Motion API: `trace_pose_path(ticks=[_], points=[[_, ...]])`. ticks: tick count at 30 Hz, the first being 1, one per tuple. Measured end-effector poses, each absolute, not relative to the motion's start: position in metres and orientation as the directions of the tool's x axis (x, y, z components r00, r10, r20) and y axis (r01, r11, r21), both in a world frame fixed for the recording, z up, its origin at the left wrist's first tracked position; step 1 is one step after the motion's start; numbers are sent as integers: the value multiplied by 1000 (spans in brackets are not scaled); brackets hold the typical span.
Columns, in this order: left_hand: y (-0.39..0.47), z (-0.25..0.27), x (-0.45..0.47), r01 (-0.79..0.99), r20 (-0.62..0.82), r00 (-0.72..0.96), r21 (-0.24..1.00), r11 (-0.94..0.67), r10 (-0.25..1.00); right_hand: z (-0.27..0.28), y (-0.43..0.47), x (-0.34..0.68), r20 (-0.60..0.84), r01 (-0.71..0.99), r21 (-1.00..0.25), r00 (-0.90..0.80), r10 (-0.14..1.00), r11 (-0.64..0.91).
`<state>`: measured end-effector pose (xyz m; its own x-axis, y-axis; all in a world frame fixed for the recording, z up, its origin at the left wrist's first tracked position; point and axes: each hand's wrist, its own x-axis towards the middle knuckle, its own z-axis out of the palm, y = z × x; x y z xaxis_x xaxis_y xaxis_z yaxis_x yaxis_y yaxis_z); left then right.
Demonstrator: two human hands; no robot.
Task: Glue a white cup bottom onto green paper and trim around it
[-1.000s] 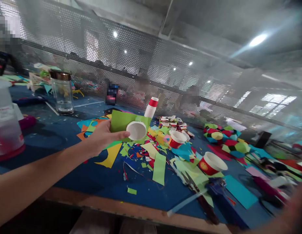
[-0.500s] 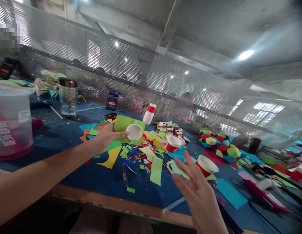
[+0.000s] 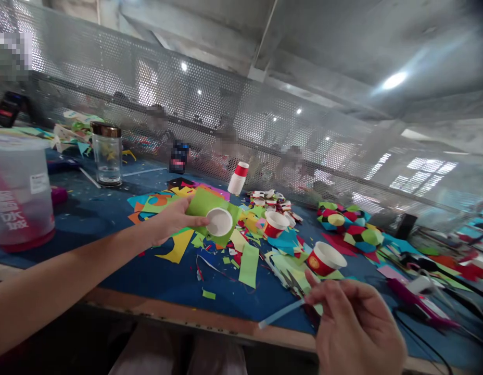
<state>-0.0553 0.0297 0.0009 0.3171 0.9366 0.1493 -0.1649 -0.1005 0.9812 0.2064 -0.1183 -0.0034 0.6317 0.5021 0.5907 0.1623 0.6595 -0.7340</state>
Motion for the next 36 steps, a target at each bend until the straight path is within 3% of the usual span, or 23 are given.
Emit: trace_pose_path(ticks=[4, 8, 10, 15, 17, 20, 22, 25, 28, 32, 36], points=[[25, 8, -57, 10, 124, 394, 990, -138, 911, -11, -121, 211, 526, 211, -814, 665, 530, 542], [19, 16, -47, 175, 65, 611, 961, -215, 789, -9, -136, 207, 433, 71, -886, 480, 763, 458], [15, 18, -38, 218, 55, 647, 943, -254, 760, -5, -145, 203, 426, 11, -888, 392, 815, 459], [9, 20, -14, 350, 40, 632, 877, -331, 774, -9, -145, 201, 481, 195, -869, 550, 683, 455], [9, 24, -6, 378, 9, 683, 851, -364, 731, -18, -136, 203, 435, 237, -900, 522, 734, 365], [9, 33, 4, 343, 17, 764, 836, -428, 645, -30, -122, 204, 280, 108, -960, 355, 892, 259], [8, 40, 10, 288, 70, 783, 840, -460, 618, -34, -117, 200, 212, -19, -974, 270, 939, 225], [5, 46, 15, 209, 127, 786, 866, -454, 606, -33, -115, 191, 178, -139, -966, 261, 949, 220], [-3, 43, 14, 174, 100, 750, 924, -340, 654, -28, -116, 183, 165, -198, -952, 303, 938, 232], [-21, 31, 4, -9, 86, 659, 994, -107, 747, -21, -118, 178, 190, -229, -928, 386, 903, 294], [-37, 20, 0, -108, 126, 616, 991, -76, 777, -16, -115, 176, 239, -193, -922, 395, 887, 334]])
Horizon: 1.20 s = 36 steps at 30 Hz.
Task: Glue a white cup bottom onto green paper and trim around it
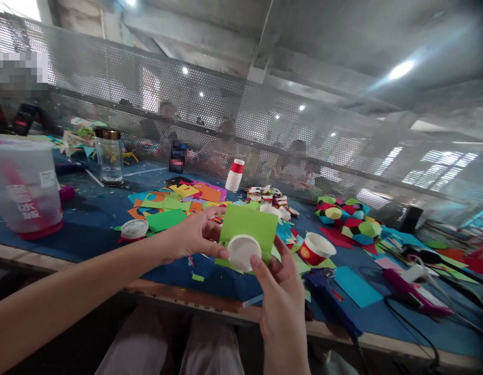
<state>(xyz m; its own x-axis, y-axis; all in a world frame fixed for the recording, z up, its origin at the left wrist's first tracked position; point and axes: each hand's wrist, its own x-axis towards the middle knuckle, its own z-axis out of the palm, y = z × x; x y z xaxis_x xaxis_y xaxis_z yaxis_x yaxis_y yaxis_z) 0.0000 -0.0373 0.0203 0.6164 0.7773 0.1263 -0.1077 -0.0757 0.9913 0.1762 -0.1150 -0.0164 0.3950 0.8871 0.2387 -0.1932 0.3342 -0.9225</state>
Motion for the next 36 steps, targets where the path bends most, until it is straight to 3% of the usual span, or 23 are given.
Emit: trace_pose_path(ticks=[6, 9, 12, 14, 15, 16, 17, 19, 23, 27, 32, 36], points=[[-41, 14, 3, -222, 199, 585, 972, -81, 786, -16, -104, 164, 296, -178, -909, 357, 886, 376], [-39, 12, -1, -186, 216, 550, 973, -134, 807, -21, -109, 166, 375, -49, -905, 373, 848, 422], [-35, 14, -10, -113, 197, 498, 980, -163, 845, -30, -130, 191, 580, 345, -815, 500, 643, 466], [-32, 17, -17, -80, 188, 438, 982, -170, 879, -41, -146, 220, 766, 707, -629, 492, 413, 323], [-29, 20, -20, -70, 186, 407, 983, -172, 895, -48, -152, 235, 844, 831, -501, 407, 349, 243], [-27, 22, -22, -64, 185, 379, 983, -174, 907, -55, -157, 250, 874, 897, -396, 303, 379, 197], [-24, 24, -24, -65, 188, 357, 982, -176, 915, -62, -159, 264, 849, 922, -344, 223, 478, 180], [-19, 27, -24, -76, 194, 342, 981, -179, 919, -75, -158, 284, 769, 942, -318, 190, 611, 107], [-12, 24, -20, -106, 180, 360, 983, -152, 915, -86, -144, 299, 698, 969, -239, 221, 682, -69], [-8, 16, -19, -125, 157, 367, 985, -119, 917, -75, -132, 303, 604, 985, -164, 140, 785, -50], [0, 9, -20, -132, 107, 343, 989, -65, 933, -50, -119, 305, 417, 963, -268, 148, 897, -34], [7, 5, -21, -126, 71, 305, 991, -34, 950, -29, -108, 303, 172, 906, -395, 235, 956, -152]])
